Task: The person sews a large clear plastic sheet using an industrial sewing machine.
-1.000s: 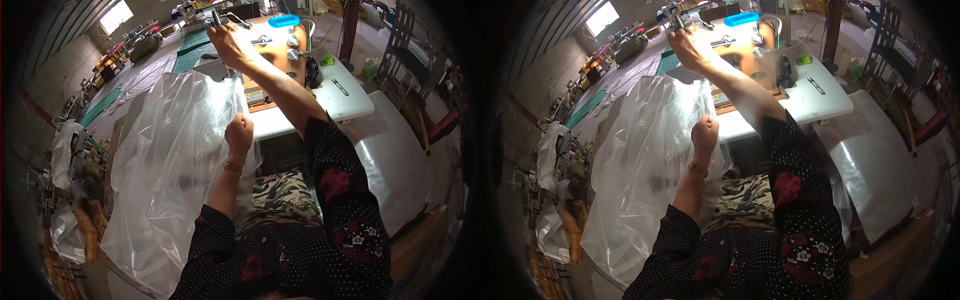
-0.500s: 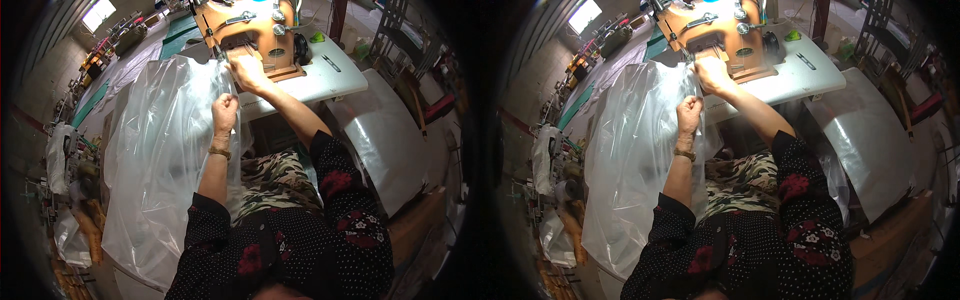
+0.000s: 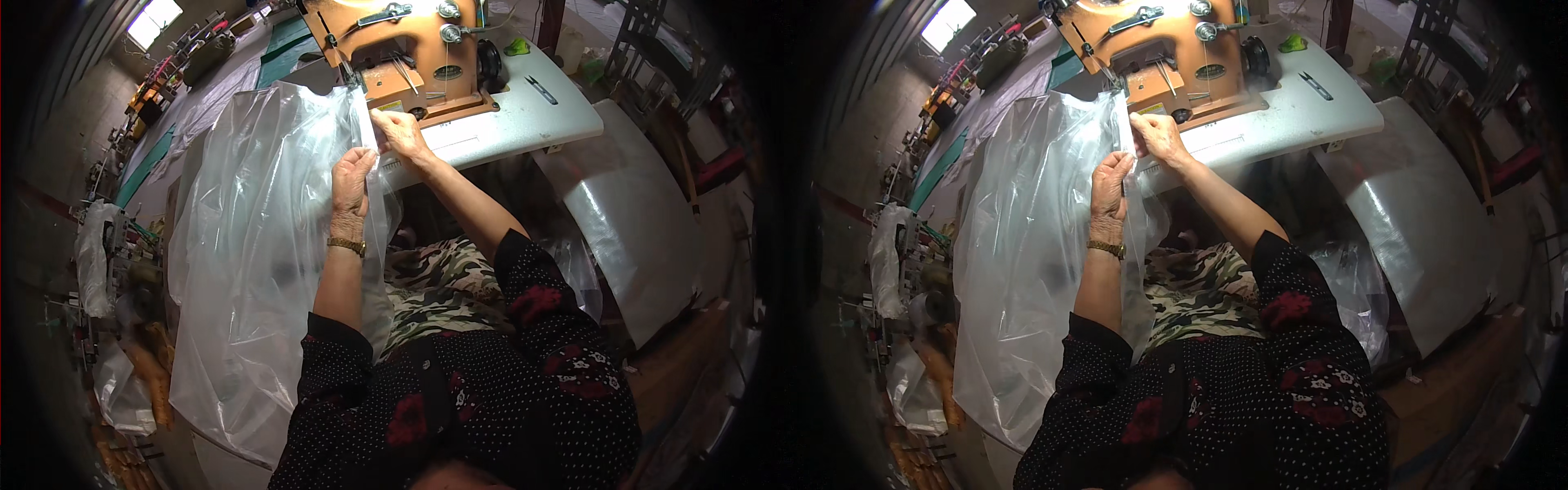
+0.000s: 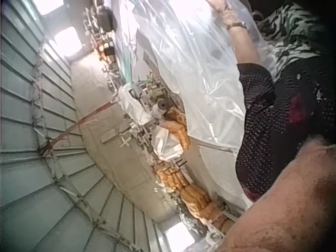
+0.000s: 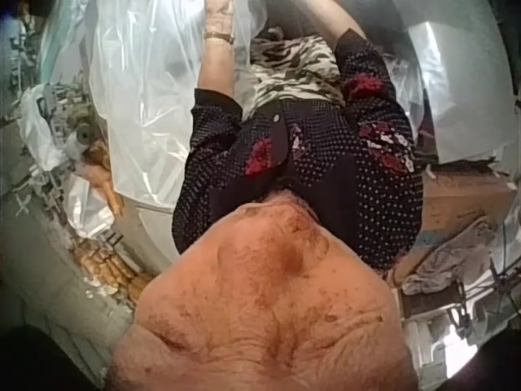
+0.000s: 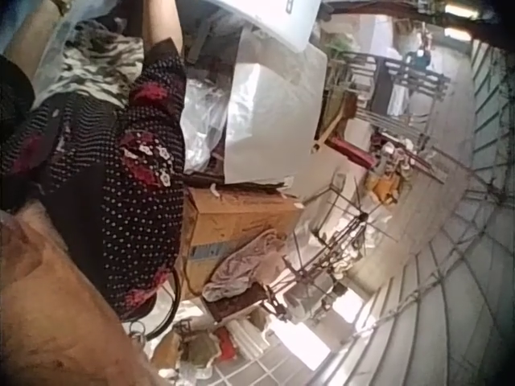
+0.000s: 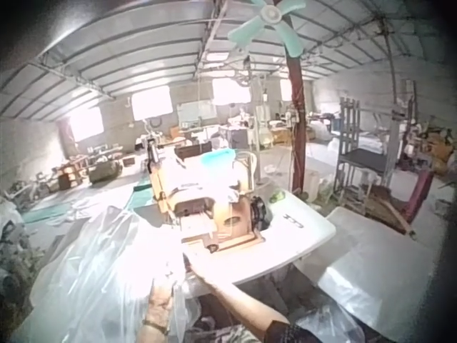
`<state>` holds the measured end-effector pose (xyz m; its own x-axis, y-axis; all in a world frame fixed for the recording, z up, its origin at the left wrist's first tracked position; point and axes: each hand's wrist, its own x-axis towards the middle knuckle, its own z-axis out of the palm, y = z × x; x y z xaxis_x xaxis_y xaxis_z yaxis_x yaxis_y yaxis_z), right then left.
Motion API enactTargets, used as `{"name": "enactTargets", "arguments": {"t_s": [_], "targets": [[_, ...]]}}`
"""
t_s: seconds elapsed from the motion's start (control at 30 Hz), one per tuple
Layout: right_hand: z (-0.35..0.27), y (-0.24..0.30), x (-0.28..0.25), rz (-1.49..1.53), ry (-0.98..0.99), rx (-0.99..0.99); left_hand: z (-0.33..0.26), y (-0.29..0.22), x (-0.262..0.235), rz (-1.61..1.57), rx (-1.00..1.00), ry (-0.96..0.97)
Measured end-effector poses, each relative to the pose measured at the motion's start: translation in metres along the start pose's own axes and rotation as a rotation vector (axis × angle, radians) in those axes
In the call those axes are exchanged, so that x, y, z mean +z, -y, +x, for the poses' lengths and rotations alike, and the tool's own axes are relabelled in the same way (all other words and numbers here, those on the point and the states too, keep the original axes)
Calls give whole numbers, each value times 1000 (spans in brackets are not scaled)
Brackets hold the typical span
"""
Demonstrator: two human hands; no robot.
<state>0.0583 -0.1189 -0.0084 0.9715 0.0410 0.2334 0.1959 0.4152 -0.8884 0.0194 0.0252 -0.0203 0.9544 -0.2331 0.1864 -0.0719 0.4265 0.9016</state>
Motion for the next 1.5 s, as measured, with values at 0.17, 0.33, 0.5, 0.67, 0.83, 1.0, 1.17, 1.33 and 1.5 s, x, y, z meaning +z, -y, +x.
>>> {"name": "enactTargets", "arguments": {"t_s": [0.17, 0.33, 0.5, 0.67, 0.83, 1.0, 1.17, 1.33, 1.5], "targets": [[25, -3, 3, -63, -83, -29, 3, -2, 0, -80, -82, 29], [34, -8, -2, -297, -166, -61, 6, 7, 8, -56, -54, 53], [28, 4, 6, -553, -168, -175, 8, 8, 9, 153, 43, -5], [33, 4, 5, -674, -305, -241, 17, -3, 21, 412, 19, -28], [33, -2, 17, -617, -400, -284, 23, -4, 14, 488, 55, -53], [23, -13, 0, -336, -303, -205, 30, 8, 23, 348, 110, -113], [-46, -20, 6, 15, -55, 39, -4, 5, 12, 450, 191, -203], [-120, -33, -10, 80, 56, 216, -89, -20, 52, 951, 161, -118], [-146, -89, -17, -496, -35, -58, -154, -11, 23, 1405, 129, -127]]}}
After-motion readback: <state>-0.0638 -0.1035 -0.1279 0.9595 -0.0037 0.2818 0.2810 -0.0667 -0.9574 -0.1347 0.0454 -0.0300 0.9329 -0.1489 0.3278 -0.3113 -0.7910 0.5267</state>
